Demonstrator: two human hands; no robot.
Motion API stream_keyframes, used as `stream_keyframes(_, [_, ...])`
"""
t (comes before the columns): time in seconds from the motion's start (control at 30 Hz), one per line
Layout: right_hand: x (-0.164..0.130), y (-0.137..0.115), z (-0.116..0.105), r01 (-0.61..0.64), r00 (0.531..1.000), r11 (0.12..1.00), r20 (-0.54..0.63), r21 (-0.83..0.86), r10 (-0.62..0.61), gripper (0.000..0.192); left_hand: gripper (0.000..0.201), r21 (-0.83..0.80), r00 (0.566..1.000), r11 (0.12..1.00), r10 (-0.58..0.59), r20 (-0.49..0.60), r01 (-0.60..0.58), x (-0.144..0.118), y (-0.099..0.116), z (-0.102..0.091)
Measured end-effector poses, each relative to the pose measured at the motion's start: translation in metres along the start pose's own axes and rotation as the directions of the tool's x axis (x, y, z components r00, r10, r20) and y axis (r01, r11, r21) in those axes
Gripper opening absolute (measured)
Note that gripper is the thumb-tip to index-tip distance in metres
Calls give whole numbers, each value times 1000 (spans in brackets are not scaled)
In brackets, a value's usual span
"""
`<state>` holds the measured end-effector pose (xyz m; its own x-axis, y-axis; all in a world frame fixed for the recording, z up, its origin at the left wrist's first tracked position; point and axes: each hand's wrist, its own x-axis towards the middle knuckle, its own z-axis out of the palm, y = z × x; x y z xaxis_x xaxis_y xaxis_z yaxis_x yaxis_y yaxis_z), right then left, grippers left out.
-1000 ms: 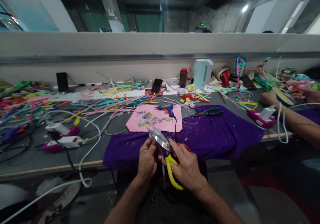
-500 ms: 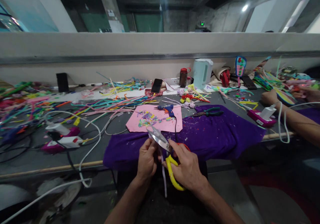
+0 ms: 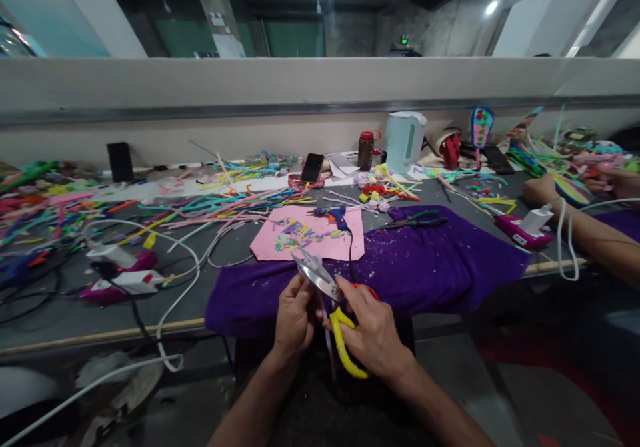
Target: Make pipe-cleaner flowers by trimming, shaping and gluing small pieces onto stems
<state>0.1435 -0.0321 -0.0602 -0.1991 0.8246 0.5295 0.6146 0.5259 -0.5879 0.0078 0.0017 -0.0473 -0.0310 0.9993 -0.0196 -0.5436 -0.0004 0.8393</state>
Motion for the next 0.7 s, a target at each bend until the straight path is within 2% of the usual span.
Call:
stream_keyframes(0.5, [-1,4,3,25,1000,1000,-8,-2,-25,61,26,-13,999,1000,-1,-41,1,0,3,1])
stream_keyframes(0.7, [1,-3,-2,-20,1000,999,-1,-42,20,58,29,-49,999,998,-38,-24,37,-1,5,2])
